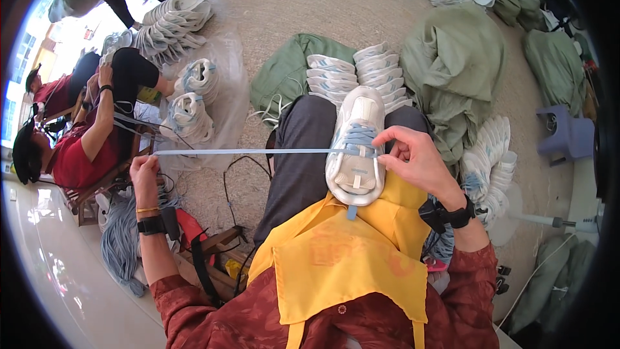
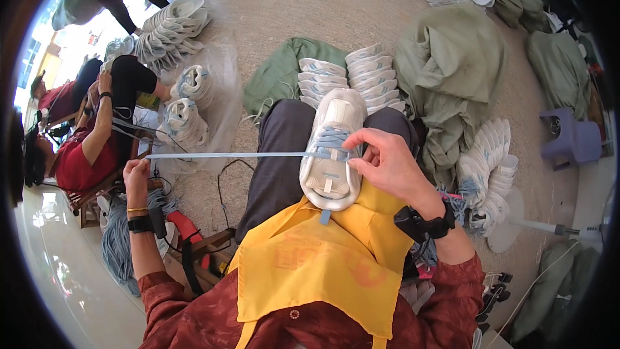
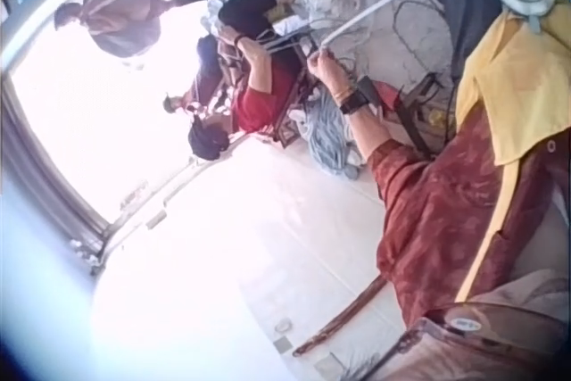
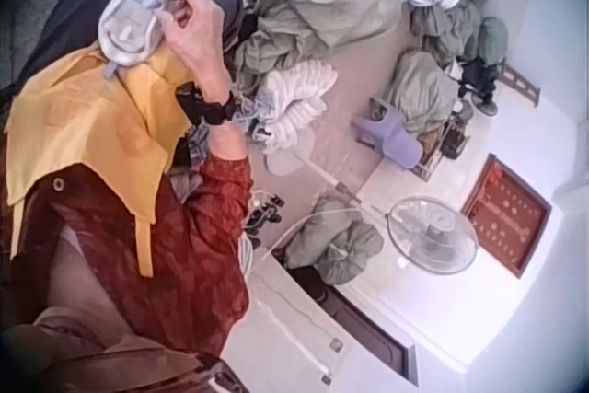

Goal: Manually lacing blue laces into white shoe uppers for manufacturing.

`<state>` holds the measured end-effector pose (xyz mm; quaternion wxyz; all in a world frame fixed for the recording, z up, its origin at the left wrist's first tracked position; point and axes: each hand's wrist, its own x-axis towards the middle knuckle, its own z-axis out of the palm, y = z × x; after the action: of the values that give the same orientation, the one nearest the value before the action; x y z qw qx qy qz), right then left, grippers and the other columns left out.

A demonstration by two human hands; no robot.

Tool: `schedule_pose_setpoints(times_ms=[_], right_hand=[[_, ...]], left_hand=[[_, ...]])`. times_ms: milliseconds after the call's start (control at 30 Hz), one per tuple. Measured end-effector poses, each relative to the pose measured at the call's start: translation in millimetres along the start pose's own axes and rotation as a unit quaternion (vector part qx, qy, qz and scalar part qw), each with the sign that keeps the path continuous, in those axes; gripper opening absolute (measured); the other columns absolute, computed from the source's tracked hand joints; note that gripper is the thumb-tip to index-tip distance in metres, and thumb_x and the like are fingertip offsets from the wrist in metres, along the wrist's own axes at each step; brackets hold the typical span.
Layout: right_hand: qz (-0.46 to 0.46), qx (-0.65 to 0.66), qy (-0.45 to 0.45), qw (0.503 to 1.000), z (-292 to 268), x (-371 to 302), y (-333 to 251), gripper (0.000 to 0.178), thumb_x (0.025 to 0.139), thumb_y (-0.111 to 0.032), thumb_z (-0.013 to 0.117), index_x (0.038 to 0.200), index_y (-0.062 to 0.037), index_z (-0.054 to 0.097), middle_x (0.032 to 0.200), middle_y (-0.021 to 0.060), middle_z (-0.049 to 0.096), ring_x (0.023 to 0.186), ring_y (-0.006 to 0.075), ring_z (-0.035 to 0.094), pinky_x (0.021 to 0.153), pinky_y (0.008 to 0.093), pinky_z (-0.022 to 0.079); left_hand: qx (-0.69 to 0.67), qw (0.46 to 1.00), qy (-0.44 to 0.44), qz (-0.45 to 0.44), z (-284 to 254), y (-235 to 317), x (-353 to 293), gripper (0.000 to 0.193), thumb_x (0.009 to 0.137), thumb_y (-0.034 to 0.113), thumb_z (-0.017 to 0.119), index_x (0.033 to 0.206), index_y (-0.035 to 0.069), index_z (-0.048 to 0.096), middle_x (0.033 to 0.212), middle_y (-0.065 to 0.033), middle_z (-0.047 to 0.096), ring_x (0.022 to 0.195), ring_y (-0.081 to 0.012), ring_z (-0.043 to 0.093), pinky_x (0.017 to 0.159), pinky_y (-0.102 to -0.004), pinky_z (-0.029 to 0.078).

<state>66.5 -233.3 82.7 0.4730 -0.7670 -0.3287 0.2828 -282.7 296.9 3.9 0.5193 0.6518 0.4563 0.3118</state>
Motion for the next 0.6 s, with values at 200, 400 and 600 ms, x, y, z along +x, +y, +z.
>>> schedule_pose_setpoints(times_ms=[200,400,600], right_hand=[[-0.048,-0.133,0.056,0.988,6,-18,5,0.024,0.087,0.002,0.071,0.11,-0.001,0.067,0.096,0.0134,0.071,0.072,0.0246,0.07,0.066,0.0336,0.055],[-0.09,-0.204,0.102,0.969,18,-27,29,0.017,0.091,-0.002,0.069,0.109,-0.0008,0.066,0.097,0.0193,0.072,0.087,0.0397,0.071,0.075,0.044,0.057],[-0.047,-0.181,0.103,0.977,24,-31,19,0.014,0.092,-0.005,0.07,0.105,-0.0004,0.066,0.093,0.0185,0.072,0.086,0.0384,0.071,0.074,0.0434,0.057]], left_hand=[[0.195,0.973,-0.058,0.112,15,-43,-13,0.016,0.09,0.004,0.073,0.092,0.005,0.057,0.082,-0.0011,0.059,0.073,-0.0107,0.055,0.066,-0.0272,0.047],[0.126,0.932,-0.255,0.224,191,51,-121,0.025,0.087,-0.006,0.071,0.107,0.001,0.057,0.116,-0.0094,0.066,0.111,-0.0179,0.065,0.097,-0.0334,0.055],[0.085,0.832,-0.378,0.397,278,106,-195,0.022,0.087,-0.007,0.068,0.104,0.001,0.058,0.11,-0.017,0.067,0.102,-0.0388,0.067,0.087,-0.0394,0.055]])
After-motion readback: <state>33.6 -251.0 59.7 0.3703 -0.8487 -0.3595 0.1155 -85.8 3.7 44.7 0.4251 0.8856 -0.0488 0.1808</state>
